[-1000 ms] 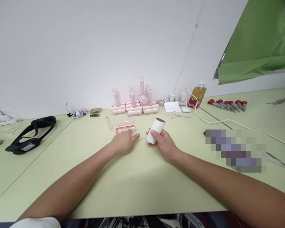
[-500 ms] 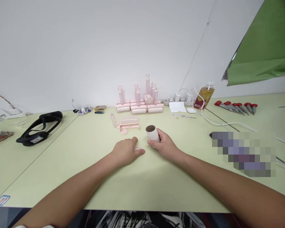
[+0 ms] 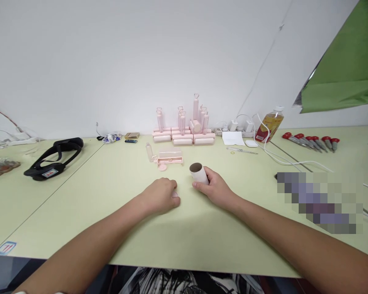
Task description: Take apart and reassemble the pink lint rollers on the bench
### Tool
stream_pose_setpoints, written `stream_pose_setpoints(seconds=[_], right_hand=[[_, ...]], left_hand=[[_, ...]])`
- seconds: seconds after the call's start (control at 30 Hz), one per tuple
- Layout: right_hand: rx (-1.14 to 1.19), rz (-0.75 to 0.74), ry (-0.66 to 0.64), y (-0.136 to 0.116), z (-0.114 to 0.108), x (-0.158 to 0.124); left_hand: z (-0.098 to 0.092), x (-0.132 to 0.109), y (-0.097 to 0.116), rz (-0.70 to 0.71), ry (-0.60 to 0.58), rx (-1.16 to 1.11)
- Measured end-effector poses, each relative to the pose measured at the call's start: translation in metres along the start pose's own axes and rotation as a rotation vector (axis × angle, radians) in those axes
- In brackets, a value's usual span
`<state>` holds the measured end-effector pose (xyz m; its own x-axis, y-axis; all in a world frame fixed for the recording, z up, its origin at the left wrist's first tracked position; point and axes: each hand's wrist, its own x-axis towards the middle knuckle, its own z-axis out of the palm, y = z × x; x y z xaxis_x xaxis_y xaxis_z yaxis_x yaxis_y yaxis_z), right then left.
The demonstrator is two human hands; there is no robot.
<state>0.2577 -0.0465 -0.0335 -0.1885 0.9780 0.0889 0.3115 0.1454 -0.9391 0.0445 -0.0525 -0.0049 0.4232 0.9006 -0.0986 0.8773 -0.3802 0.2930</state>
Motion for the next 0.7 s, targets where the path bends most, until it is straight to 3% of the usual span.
stream_pose_setpoints(seconds=[0.2,0.37,0.57,0.7], right_hand=[[-0.025,0.007,-0.059,0.0,0.001,-0.004],[-0.098,-0.039,-0.136,-0.003,0.005,-0.01],[-0.149,-0.101,-0.172,-0.008,0.007,-0.014],[-0.155,-0.104,-0.18,-0.008,0.007,-0.015]], left_hand=[[-0.017,0.008,-0.013,0.037,0.029,-0.547],[-0.02,0.013,-0.008,0.067,0.188,-0.947],[-0.004,0.008,-0.001,0.171,0.359,-0.676],[-0.001,0.005,0.0,0.243,0.403,-0.509]])
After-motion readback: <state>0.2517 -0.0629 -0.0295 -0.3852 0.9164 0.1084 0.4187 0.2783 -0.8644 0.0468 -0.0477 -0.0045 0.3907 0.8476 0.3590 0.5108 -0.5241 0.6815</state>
